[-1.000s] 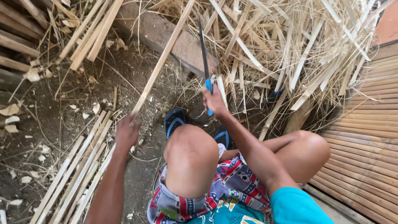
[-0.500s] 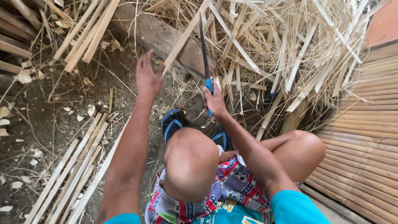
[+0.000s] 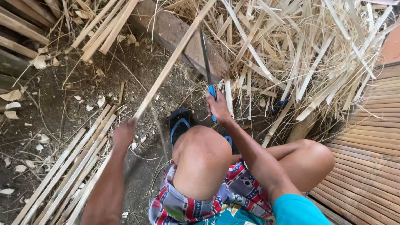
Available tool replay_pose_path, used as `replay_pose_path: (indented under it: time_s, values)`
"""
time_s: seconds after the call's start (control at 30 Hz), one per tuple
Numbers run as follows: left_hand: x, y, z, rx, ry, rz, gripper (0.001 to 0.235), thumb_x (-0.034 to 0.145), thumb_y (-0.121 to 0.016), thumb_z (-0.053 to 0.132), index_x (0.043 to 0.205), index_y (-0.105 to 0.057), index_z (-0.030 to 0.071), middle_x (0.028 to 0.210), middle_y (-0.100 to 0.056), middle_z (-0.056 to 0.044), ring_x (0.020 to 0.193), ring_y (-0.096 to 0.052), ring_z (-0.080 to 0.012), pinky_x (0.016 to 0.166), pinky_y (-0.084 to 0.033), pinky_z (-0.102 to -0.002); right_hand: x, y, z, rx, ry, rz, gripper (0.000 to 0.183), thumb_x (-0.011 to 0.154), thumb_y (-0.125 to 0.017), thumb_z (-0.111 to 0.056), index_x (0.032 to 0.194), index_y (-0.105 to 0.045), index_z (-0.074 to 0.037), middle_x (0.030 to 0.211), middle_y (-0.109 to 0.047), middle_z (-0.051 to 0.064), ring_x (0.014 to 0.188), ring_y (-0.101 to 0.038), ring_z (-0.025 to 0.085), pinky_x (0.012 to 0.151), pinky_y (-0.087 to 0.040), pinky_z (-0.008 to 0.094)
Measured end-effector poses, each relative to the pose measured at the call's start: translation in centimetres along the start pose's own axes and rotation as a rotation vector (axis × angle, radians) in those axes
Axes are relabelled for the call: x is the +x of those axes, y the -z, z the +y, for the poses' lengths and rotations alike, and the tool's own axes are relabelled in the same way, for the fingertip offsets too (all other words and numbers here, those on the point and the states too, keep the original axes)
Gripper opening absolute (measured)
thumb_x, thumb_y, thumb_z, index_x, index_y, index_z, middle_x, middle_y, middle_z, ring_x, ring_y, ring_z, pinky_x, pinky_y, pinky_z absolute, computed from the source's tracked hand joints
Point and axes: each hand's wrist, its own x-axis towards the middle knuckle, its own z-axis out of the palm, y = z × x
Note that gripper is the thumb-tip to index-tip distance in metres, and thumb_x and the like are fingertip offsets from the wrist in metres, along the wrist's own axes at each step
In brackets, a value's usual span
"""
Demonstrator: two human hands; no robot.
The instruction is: The person sits on the ground and uses a machete to split long bamboo strips into thinner pieces. They repeatedly strike the bamboo against a wooden block to separate the fibers and place the finished strips aside.
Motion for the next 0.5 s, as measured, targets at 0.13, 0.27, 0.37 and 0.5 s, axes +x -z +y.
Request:
replay_pose_path:
  time_s: [0.13, 0.27, 0.37, 0.5]
  values:
    - [8.2, 2.9, 19.3, -0.413, -0.447, 0.249, 0.052, 0.095, -0.058, 0.007, 0.146, -0.048, 0.003, 0.121, -0.068, -0.022, 0.107, -0.070, -0.0374, 0.090, -0.058, -0.048, -0.2, 0.7, -0.9, 0.031, 0.000, 0.037, 0.019, 0.103, -0.058, -0.026, 0.101, -0.047, -0.011, 0.066, -0.051, 0.000, 0.048, -0.050, 0.011, 0.041, -0.043, 0.030]
    - [7.1, 10.7, 27.8, -0.570, -0.693, 0.316, 0.055, 0.106, -0.063, 0.019, 0.153, -0.042, 0.002, 0.152, -0.050, -0.025, 0.137, -0.052, -0.0427, 0.117, -0.042, -0.048, -0.4, 2.3, -3.2, -0.027, 0.011, 0.063, 0.018, 0.104, -0.057, -0.027, 0.102, -0.050, -0.011, 0.067, -0.052, 0.001, 0.049, -0.050, 0.011, 0.042, -0.043, 0.029]
    - [3.4, 10.5, 20.7, -0.363, -0.488, 0.097, 0.059, 0.097, -0.065, 0.025, 0.151, -0.046, 0.009, 0.150, -0.053, -0.022, 0.134, -0.053, -0.0401, 0.115, -0.042, -0.049, -0.2, 2.5, -2.9, -0.084, 0.056, 0.066, 0.014, 0.103, -0.058, -0.023, 0.104, -0.050, -0.011, 0.068, -0.052, 0.001, 0.050, -0.051, 0.011, 0.042, -0.043, 0.029]
    - [-1.2, 5.4, 5.7, -0.014, -0.060, 0.037, 0.071, 0.107, -0.052, 0.056, 0.148, -0.043, -0.002, 0.136, -0.050, -0.041, 0.118, -0.057, -0.0520, 0.097, -0.048, -0.060, -0.6, 1.3, -0.9, -0.011, 0.025, 0.032, 0.018, 0.105, -0.058, -0.024, 0.104, -0.047, -0.009, 0.068, -0.051, 0.001, 0.050, -0.051, 0.012, 0.041, -0.044, 0.031]
